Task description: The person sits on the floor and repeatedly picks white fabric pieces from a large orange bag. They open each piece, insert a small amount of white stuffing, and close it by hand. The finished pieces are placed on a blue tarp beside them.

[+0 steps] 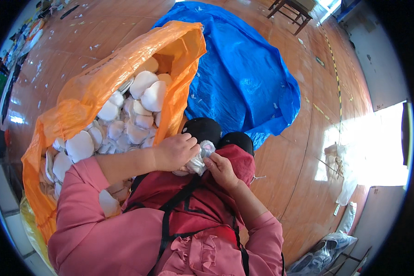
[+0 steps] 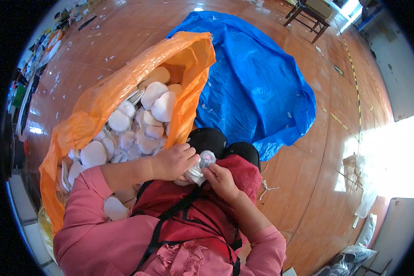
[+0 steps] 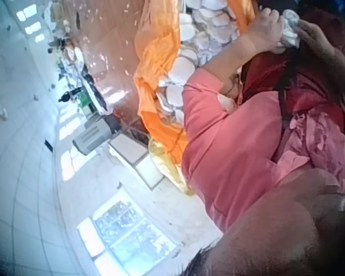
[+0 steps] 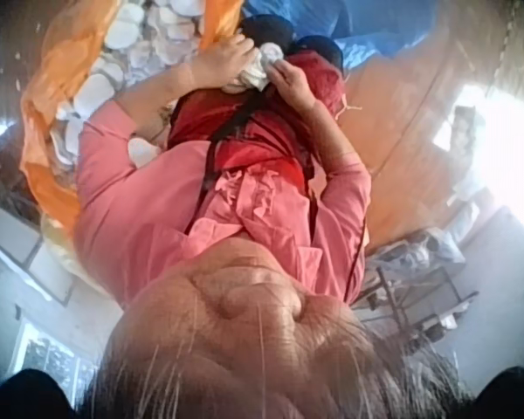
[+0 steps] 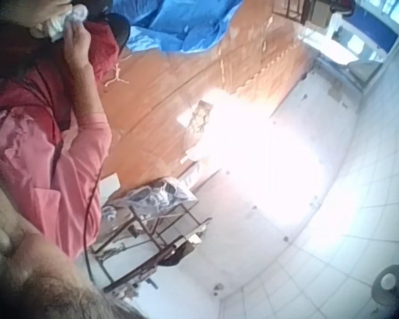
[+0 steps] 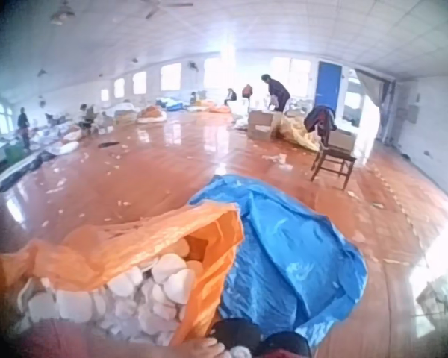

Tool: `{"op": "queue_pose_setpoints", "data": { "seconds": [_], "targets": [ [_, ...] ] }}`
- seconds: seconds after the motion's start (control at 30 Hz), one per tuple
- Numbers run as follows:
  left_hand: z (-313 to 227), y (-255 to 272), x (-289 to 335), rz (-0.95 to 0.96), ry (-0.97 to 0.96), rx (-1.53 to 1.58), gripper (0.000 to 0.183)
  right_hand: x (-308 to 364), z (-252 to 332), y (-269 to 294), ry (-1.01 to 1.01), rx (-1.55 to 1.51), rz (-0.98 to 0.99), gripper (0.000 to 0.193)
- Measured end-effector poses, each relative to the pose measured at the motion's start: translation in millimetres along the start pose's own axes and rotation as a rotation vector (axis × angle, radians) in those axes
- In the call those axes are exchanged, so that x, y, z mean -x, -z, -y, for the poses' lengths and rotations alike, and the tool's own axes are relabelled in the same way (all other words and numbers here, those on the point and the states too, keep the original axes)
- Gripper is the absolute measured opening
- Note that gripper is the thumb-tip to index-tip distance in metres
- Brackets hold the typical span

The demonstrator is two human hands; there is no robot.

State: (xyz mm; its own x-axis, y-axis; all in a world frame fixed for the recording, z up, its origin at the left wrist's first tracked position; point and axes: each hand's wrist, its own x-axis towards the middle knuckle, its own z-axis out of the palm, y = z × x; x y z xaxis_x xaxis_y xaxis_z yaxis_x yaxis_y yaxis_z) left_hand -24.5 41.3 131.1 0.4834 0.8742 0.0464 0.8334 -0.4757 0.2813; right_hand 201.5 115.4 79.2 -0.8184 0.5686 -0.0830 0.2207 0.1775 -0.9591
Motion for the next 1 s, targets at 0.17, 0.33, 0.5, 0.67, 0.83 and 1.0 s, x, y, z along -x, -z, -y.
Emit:
{"op": "queue_pose_setpoints", "data": {
  "seconds": [0.17, 0.33, 0.5, 0.67, 0.83, 1.0],
  "targets": [
    [9.7, 18.0, -14.2, 0.119, -0.097, -0.105, 0.048, 3.1, -3.9, -5.1, -0.033, -0.046, -0.004, 0.021],
    [21.5, -0.5, -13.0, 0.122, -0.155, -0.006, 0.042, 2.4, -10.6, -6.7, -0.056, -0.079, -0.022, 0.023],
    [24.4, -12.8, -7.7, 0.037, -0.171, 0.037, 0.028, -1.4, -11.1, -7.7, -0.095, -0.235, -0.058, 0.024],
    [22.2, -23.4, -2.7, -0.12, -0.193, -0.016, 0.019, -1.0, -16.6, -12.6, -0.189, -0.54, -0.066, 0.024],
    [20.9, -35.1, 2.1, -0.259, -0.173, -0.079, 0.016, 2.3, -15.1, -19.1, -0.263, -0.703, -0.117, 0.023],
    [16.2, -35.7, 5.0, -0.323, -0.141, -0.049, 0.018, 3.7, -23.6, -17.2, -0.294, -0.882, -0.097, 0.02]
  ]
}}
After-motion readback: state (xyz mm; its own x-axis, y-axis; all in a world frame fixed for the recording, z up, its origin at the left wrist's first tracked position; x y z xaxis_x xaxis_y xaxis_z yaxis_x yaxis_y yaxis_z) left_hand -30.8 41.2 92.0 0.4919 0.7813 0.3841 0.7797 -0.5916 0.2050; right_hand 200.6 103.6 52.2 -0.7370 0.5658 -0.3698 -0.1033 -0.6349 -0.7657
